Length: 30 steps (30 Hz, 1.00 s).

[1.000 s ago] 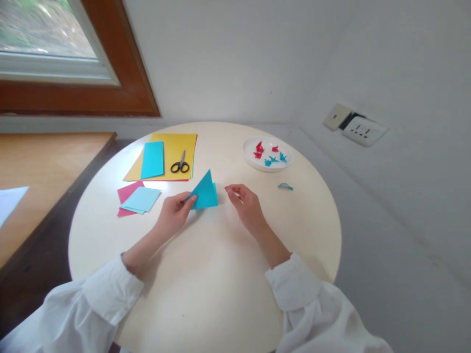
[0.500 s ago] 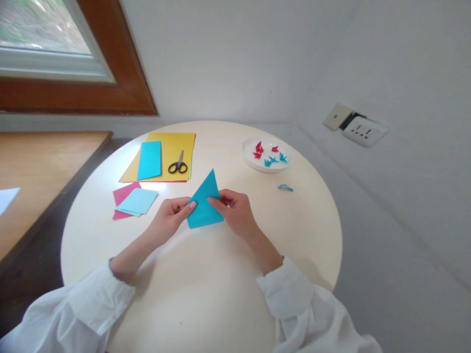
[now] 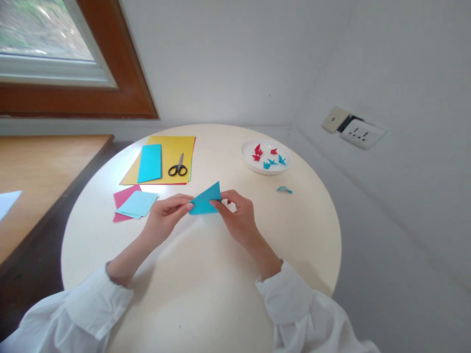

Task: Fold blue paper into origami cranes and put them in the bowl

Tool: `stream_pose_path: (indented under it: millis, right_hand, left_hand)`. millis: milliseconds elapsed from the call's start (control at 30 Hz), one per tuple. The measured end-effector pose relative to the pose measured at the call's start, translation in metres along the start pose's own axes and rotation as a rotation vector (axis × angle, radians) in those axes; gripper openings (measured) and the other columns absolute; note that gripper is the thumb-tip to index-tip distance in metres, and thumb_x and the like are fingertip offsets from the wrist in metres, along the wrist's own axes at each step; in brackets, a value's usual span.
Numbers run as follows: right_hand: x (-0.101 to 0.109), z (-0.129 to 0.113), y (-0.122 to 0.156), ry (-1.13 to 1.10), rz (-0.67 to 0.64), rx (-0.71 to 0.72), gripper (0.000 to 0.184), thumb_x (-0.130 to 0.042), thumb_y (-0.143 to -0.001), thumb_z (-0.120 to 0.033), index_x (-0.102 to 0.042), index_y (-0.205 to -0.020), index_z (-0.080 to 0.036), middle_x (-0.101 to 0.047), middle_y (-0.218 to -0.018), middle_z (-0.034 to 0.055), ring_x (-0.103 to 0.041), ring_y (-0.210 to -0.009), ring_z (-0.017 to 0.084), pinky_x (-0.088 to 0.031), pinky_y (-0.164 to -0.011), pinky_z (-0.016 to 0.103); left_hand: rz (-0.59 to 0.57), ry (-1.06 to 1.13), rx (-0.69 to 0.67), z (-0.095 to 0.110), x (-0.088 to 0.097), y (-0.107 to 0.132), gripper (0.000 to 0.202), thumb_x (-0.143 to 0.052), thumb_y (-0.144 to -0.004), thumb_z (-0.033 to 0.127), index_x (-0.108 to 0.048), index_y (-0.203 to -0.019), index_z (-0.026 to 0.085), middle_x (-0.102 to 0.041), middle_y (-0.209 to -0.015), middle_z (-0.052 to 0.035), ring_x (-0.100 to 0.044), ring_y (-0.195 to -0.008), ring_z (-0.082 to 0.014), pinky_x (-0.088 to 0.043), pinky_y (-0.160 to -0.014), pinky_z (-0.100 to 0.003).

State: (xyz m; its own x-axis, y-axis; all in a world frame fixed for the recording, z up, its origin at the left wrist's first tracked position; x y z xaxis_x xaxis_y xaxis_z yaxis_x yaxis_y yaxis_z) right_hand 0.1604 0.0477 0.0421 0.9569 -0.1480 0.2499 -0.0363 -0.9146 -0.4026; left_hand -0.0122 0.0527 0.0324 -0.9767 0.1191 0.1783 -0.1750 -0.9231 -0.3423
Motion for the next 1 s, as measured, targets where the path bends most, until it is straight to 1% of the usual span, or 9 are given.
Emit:
stream_pose_path:
  millis: [100, 200, 333, 500, 600, 667, 733, 867, 1000]
  right_hand:
    - [0.000, -0.013, 0.002, 0.055, -0.037, 0.188, 0.009, -0.062, -0.078, -0.028, -0.068, -0.075, -0.023, -0.068, -0.082, 0.0042, -0.061, -0.082, 0.019, -0.049, -0.077, 0.035]
    - [0.001, -0.021, 0.006, 0.140, -0.024, 0.309, 0.013, -0.057, -0.082, -0.025, -0.069, -0.075, -0.026, -0.067, -0.087, 0.0048, -0.060, -0.088, 0.020, -0.049, -0.078, 0.036]
    - [0.004, -0.023, 0.011, 0.223, 0.040, 0.406, 0.017, -0.055, -0.083, -0.018, -0.070, -0.079, -0.027, -0.065, -0.087, 0.0044, -0.058, -0.088, 0.019, -0.050, -0.076, 0.035]
    - [0.005, -0.026, 0.015, 0.257, 0.058, 0.527, 0.020, -0.055, -0.083, -0.013, -0.069, -0.082, -0.027, -0.065, -0.083, 0.0029, -0.059, -0.084, 0.017, -0.050, -0.072, 0.034]
    - [0.004, -0.028, 0.017, 0.244, 0.060, 0.578, 0.021, -0.056, -0.082, -0.010, -0.069, -0.083, -0.027, -0.064, -0.083, 0.0029, -0.059, -0.084, 0.017, -0.050, -0.070, 0.032]
    - [0.003, -0.028, 0.018, 0.241, 0.076, 0.571, 0.022, -0.056, -0.082, -0.009, -0.069, -0.082, -0.027, -0.064, -0.085, 0.0033, -0.059, -0.085, 0.017, -0.050, -0.070, 0.032]
    - [0.004, -0.027, 0.018, 0.225, 0.110, 0.520, 0.022, -0.056, -0.082, -0.010, -0.069, -0.081, -0.027, -0.064, -0.087, 0.0037, -0.059, -0.086, 0.017, -0.050, -0.070, 0.031]
    - [0.008, -0.015, 0.018, 0.072, 0.125, 0.269, 0.016, -0.054, -0.086, -0.021, -0.068, -0.092, -0.026, -0.065, -0.083, 0.0028, -0.061, -0.079, 0.015, -0.051, -0.069, 0.030]
    - [0.000, -0.001, 0.019, -0.083, -0.013, 0.070, 0.030, -0.059, -0.082, -0.035, -0.062, -0.110, -0.023, -0.070, -0.086, 0.0037, -0.065, -0.076, 0.015, -0.054, -0.070, 0.029]
  left_hand:
    - [0.102, -0.066, -0.176, 0.005, 0.008, 0.002, 0.010, -0.065, -0.076, 0.025, -0.072, -0.080, 0.020, -0.063, -0.083, -0.0051, -0.059, -0.079, -0.0158, -0.048, -0.073, -0.029]
    - [0.128, -0.146, -0.210, 0.006, 0.010, 0.005, 0.014, -0.063, -0.077, 0.022, -0.073, -0.086, 0.023, -0.058, -0.072, -0.0022, -0.055, -0.069, -0.0129, -0.047, -0.064, -0.026]
    - [0.103, -0.056, -0.090, 0.004, 0.009, 0.007, 0.018, -0.061, -0.079, 0.027, -0.073, -0.090, 0.019, -0.062, -0.066, -0.0021, -0.055, -0.061, -0.0121, -0.047, -0.059, -0.025]
    - [0.001, 0.362, 0.182, -0.006, -0.003, 0.007, 0.034, -0.064, -0.076, 0.041, -0.070, -0.097, 0.015, -0.071, -0.081, -0.0068, -0.066, -0.073, -0.0184, -0.054, -0.072, -0.034]
    - [0.012, 0.308, 0.234, -0.007, -0.004, 0.008, 0.029, -0.071, -0.069, 0.039, -0.072, -0.088, 0.016, -0.064, -0.061, -0.0010, -0.058, -0.055, -0.0117, -0.048, -0.052, -0.022]
    - [0.034, 0.222, 0.221, -0.004, -0.003, 0.008, 0.023, -0.075, -0.065, 0.034, -0.072, -0.080, 0.016, -0.053, -0.047, 0.0037, -0.044, -0.042, -0.0064, -0.035, -0.039, -0.017]
    - [0.065, 0.176, 0.197, -0.001, -0.001, 0.008, 0.020, -0.075, -0.064, 0.031, -0.072, -0.077, 0.016, -0.049, -0.044, 0.0051, -0.037, -0.039, -0.0046, -0.029, -0.036, -0.017]
    - [0.141, 0.102, 0.156, 0.006, 0.004, 0.009, 0.016, -0.074, -0.064, 0.028, -0.071, -0.075, 0.016, -0.049, -0.044, 0.0044, -0.037, -0.040, -0.0050, -0.028, -0.037, -0.017]
    - [0.167, 0.046, 0.099, 0.010, 0.006, 0.011, 0.015, -0.072, -0.065, 0.027, -0.071, -0.075, 0.016, -0.051, -0.044, 0.0039, -0.039, -0.039, -0.0053, -0.030, -0.036, -0.017]
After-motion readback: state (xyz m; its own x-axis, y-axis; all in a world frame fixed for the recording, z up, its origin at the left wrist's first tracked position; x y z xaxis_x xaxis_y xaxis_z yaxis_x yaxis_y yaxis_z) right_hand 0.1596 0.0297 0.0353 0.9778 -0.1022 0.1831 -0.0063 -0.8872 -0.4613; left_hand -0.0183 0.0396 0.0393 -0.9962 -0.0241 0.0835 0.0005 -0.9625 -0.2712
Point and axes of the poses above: each hand's wrist, its own y-axis away from the middle knuckle, its own x-axis out of the back of the hand, z = x × y, the point moved 6 cm from there along -y, towards the middle knuckle
